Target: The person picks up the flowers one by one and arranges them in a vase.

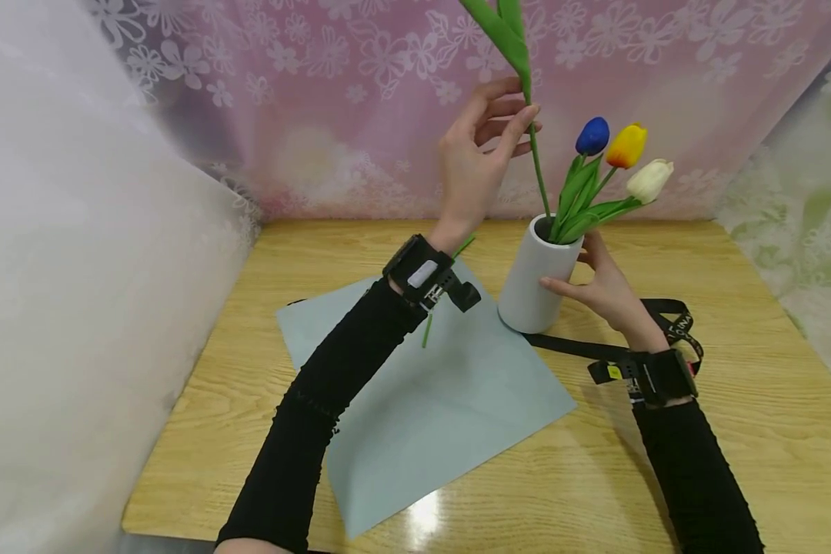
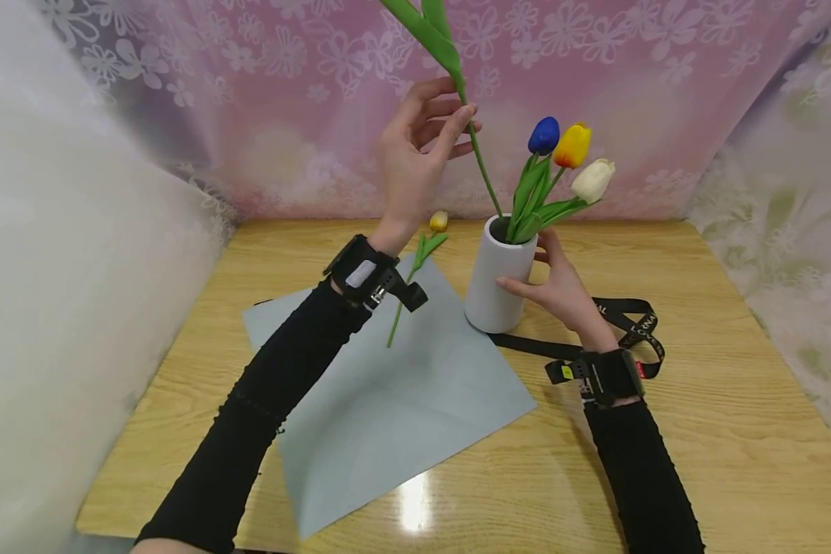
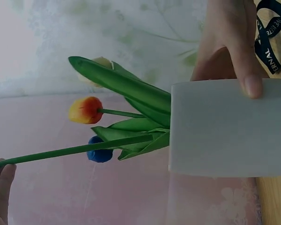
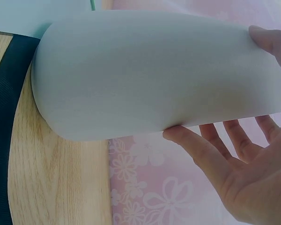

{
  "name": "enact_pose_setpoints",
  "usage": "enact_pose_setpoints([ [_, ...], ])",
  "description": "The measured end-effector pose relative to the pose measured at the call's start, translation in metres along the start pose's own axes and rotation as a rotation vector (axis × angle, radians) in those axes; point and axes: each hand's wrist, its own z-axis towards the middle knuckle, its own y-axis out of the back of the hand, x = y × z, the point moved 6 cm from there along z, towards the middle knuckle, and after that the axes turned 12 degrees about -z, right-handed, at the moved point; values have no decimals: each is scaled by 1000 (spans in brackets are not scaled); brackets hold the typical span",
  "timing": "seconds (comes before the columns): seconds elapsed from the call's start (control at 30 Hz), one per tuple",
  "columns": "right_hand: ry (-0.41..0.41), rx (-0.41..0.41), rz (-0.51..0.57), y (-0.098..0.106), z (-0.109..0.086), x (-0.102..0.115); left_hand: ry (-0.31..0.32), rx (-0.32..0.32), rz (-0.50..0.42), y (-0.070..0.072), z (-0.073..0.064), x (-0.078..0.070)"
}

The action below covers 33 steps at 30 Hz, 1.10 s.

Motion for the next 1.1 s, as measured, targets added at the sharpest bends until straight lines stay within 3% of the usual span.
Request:
enact_pose_setpoints([
  [0.2, -3, 1, 3, 0, 1, 0, 82, 65, 115, -12, -12, 23],
  [0.47, 11, 3, 11, -1, 2, 1, 239, 131, 274, -13, -29, 51],
  [0.8, 17, 6, 18, 0, 1, 2, 302, 266, 578, -12, -52, 70],
  [1.1, 33, 7, 25, 0, 0, 2, 391, 339, 688, -14, -64, 78],
])
